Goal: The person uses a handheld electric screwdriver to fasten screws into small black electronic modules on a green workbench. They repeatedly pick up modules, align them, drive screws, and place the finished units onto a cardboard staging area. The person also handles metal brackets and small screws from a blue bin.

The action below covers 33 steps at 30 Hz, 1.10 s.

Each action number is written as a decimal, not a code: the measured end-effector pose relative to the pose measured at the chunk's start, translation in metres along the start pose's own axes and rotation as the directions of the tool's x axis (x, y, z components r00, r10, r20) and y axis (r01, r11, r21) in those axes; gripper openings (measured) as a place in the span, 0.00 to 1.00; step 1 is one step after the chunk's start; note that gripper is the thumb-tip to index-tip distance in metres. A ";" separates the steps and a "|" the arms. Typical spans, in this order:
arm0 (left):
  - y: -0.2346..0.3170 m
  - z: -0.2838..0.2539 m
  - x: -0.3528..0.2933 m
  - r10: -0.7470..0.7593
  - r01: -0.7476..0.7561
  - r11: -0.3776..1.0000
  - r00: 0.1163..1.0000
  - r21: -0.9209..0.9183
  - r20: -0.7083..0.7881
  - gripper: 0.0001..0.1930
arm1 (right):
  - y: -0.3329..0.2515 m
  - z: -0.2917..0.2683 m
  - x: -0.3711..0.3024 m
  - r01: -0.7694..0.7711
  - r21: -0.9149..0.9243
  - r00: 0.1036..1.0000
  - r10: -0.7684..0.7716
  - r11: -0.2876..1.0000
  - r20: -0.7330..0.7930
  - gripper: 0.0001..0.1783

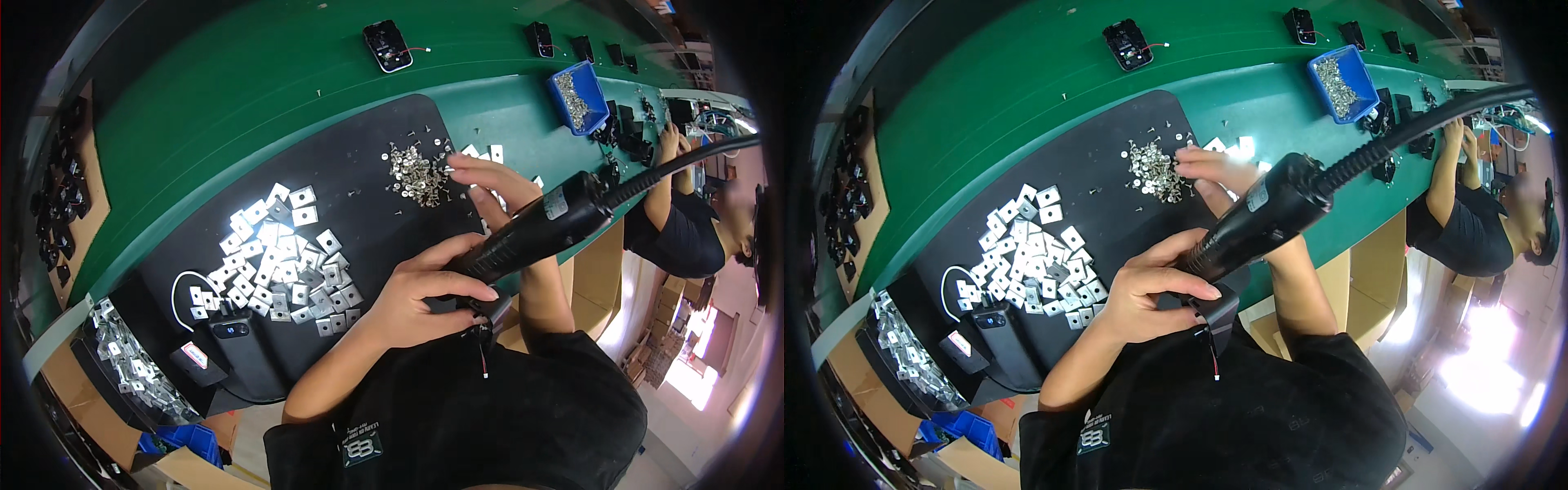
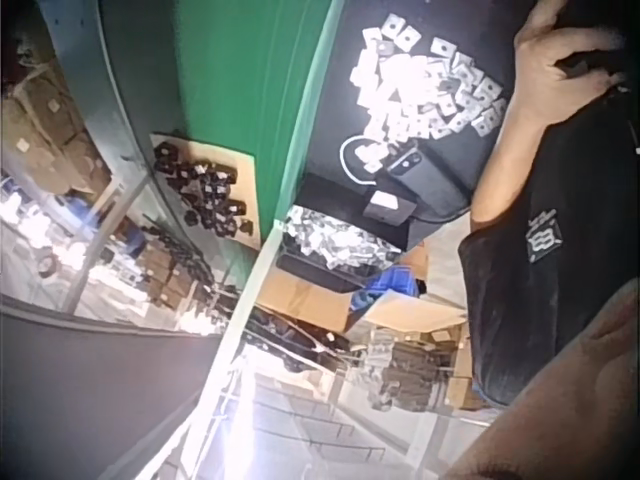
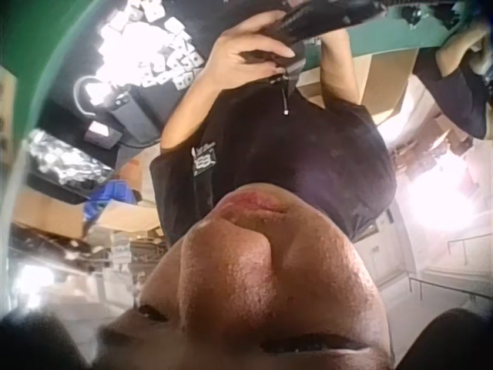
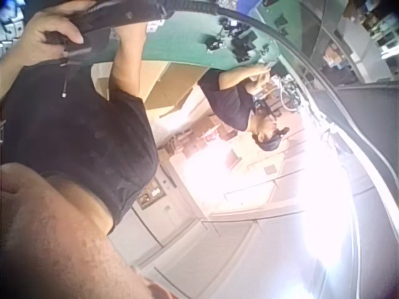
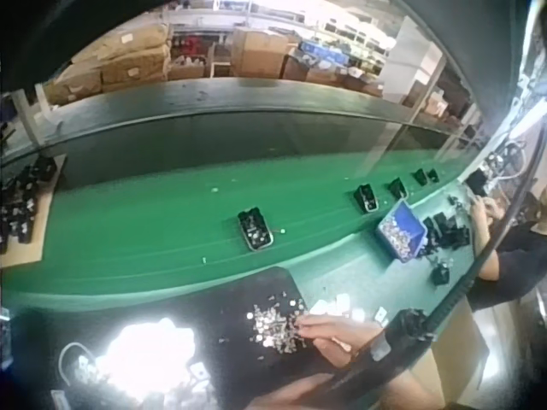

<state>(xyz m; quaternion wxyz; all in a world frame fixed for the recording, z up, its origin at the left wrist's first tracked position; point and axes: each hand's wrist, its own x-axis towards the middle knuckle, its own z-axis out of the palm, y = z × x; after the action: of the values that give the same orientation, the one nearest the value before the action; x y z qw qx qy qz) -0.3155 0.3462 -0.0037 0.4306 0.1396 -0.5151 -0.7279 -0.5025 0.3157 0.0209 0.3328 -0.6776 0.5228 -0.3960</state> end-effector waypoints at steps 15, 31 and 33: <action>0.008 -0.008 -0.025 -0.038 0.056 0.948 0.997 0.313 -0.064 0.17 | -0.016 0.028 -0.024 -0.217 0.718 0.963 0.026 0.662 0.267 0.32; 0.077 -0.022 -0.104 -0.051 0.417 0.655 0.856 0.630 -0.514 0.15 | -0.037 0.093 0.006 0.086 0.801 0.982 -0.188 0.592 0.034 0.35; 0.079 -0.026 -0.097 -0.002 0.423 0.613 0.846 0.667 -0.533 0.15 | -0.033 0.089 0.006 0.123 0.818 0.978 -0.208 0.562 -0.004 0.34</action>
<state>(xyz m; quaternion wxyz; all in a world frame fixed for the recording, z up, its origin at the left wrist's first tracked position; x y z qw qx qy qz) -0.2036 0.3968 0.0310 0.3512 0.5468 -0.6274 -0.4290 -0.4080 0.3206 0.0092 0.5916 -0.5129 0.2007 -0.5888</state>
